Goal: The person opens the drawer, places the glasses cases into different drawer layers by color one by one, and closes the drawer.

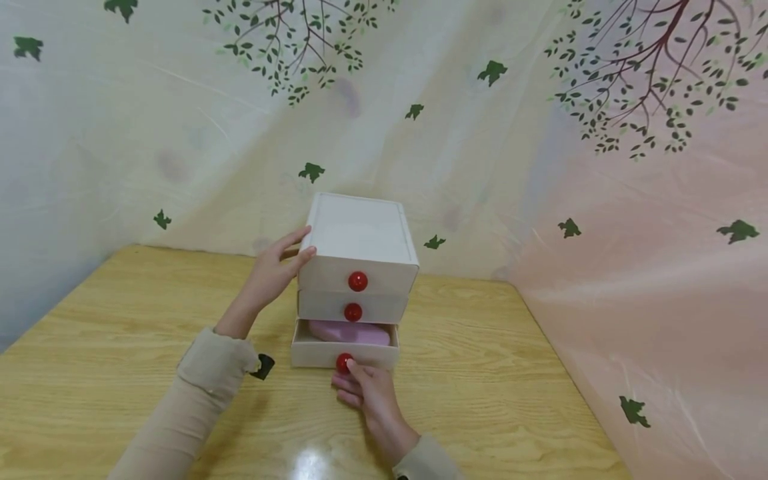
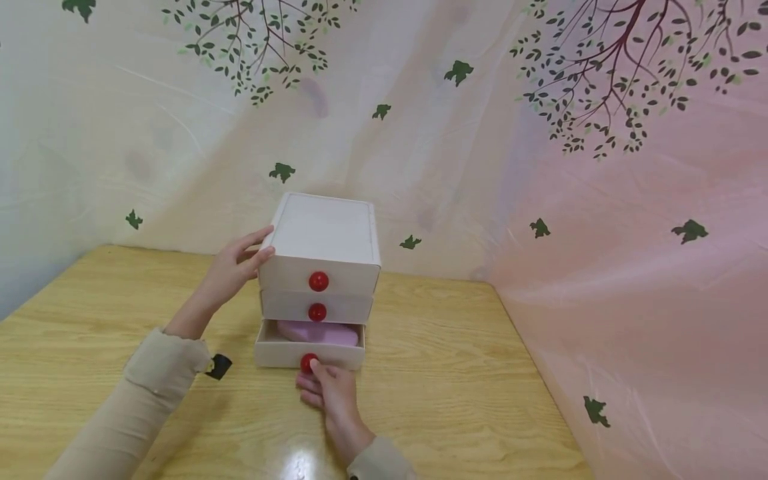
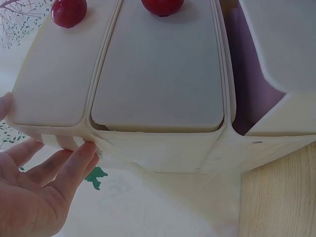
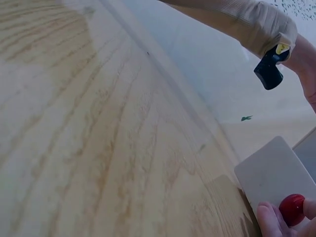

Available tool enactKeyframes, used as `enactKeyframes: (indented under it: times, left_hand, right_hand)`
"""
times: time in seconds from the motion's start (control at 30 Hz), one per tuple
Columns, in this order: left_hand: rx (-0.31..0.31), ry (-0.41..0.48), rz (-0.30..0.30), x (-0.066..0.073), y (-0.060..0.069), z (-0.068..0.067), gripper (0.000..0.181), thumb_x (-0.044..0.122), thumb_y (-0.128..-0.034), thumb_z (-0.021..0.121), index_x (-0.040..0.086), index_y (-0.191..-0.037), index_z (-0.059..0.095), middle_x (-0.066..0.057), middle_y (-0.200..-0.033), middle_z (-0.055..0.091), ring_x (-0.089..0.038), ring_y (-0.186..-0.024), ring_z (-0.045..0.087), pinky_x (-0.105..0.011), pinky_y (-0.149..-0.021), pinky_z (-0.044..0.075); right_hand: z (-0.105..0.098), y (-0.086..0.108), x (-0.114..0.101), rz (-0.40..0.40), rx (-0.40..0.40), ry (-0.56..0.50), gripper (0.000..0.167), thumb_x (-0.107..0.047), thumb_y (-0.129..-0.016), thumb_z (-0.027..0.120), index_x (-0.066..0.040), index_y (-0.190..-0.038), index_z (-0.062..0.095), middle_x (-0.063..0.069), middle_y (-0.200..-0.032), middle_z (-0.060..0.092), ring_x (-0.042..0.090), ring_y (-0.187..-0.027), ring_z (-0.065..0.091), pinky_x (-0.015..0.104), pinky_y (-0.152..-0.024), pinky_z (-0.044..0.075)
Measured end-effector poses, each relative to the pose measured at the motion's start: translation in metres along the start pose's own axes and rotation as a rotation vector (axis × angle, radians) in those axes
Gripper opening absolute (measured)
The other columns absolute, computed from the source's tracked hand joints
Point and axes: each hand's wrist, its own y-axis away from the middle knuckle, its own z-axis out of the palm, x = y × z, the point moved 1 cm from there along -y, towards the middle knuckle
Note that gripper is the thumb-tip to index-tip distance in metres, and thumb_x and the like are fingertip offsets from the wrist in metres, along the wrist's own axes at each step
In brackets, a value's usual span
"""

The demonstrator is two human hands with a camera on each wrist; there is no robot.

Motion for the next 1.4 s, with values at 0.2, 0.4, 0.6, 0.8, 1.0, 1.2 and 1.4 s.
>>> enactKeyframes:
  times: [0.2, 0.4, 0.6, 0.8, 1.0, 1.2, 1.4]
  left_hand:
    - [0.002, -0.003, -0.003, 0.001, 0.001, 0.0, 0.062, 0.043, -0.098, 0.053, 0.018, -0.151, 0.034, -0.016, -0.157, 0.031, -0.044, -0.136, 0.041, -0.057, -0.095, 0.05]
    - [0.006, -0.006, 0.007, 0.001, 0.001, 0.0, 0.061, 0.042, -0.0984, 0.053, 0.016, -0.151, 0.035, -0.018, -0.156, 0.032, -0.045, -0.135, 0.042, -0.057, -0.095, 0.049]
    - [0.008, -0.005, -0.002, 0.0, 0.002, 0.0, 0.061, 0.043, -0.0983, 0.053, 0.017, -0.151, 0.035, -0.017, -0.157, 0.032, -0.044, -0.135, 0.042, -0.057, -0.095, 0.049]
    - [0.008, -0.003, 0.005, 0.0, 0.003, 0.001, 0.06, 0.041, -0.0986, 0.053, 0.016, -0.151, 0.036, -0.017, -0.156, 0.032, -0.044, -0.134, 0.043, -0.056, -0.094, 0.05]
    - [0.013, -0.006, 0.017, 0.002, 0.002, 0.0, 0.06, 0.041, -0.0989, 0.052, 0.015, -0.151, 0.036, -0.018, -0.156, 0.033, -0.045, -0.134, 0.043, -0.056, -0.095, 0.05]
    - [0.007, -0.002, 0.016, 0.002, 0.001, 0.0, 0.061, 0.041, -0.0986, 0.053, 0.015, -0.151, 0.036, -0.018, -0.155, 0.033, -0.044, -0.134, 0.043, -0.056, -0.095, 0.05]
    - [0.0, 0.005, 0.01, 0.001, 0.0, -0.001, 0.061, 0.042, -0.0986, 0.053, 0.015, -0.151, 0.035, -0.018, -0.156, 0.032, -0.045, -0.135, 0.042, -0.057, -0.097, 0.048]
  right_hand:
    - [0.0, -0.006, -0.001, -0.01, -0.001, 0.0, 0.034, -0.02, -0.098, 0.057, 0.009, -0.115, 0.059, 0.023, -0.102, 0.072, 0.016, -0.085, 0.073, 0.032, -0.074, 0.06]
    - [0.001, -0.01, -0.004, -0.009, 0.004, 0.015, 0.034, -0.018, -0.098, 0.056, 0.011, -0.115, 0.059, 0.022, -0.1, 0.073, 0.015, -0.082, 0.073, 0.031, -0.072, 0.06]
    - [0.001, -0.014, -0.007, 0.012, 0.017, 0.031, 0.037, -0.019, -0.098, 0.056, 0.012, -0.117, 0.059, 0.023, -0.1, 0.073, 0.017, -0.082, 0.074, 0.032, -0.072, 0.06]
    - [0.001, -0.017, -0.009, 0.019, 0.02, 0.036, 0.036, -0.019, -0.099, 0.055, 0.013, -0.117, 0.058, 0.024, -0.101, 0.072, 0.017, -0.083, 0.074, 0.031, -0.071, 0.06]
    - [0.002, -0.022, -0.011, 0.013, 0.031, 0.034, 0.036, -0.019, -0.098, 0.057, 0.011, -0.117, 0.06, 0.021, -0.099, 0.073, 0.017, -0.083, 0.073, 0.03, -0.071, 0.06]
    - [0.004, -0.027, -0.013, 0.025, 0.045, 0.022, 0.034, -0.02, -0.098, 0.058, 0.01, -0.114, 0.062, 0.019, -0.097, 0.074, 0.017, -0.082, 0.073, 0.03, -0.071, 0.06]
    - [0.005, -0.03, -0.015, 0.028, 0.041, 0.029, 0.033, -0.02, -0.098, 0.058, 0.009, -0.114, 0.062, 0.016, -0.095, 0.074, 0.016, -0.082, 0.073, 0.03, -0.072, 0.06]
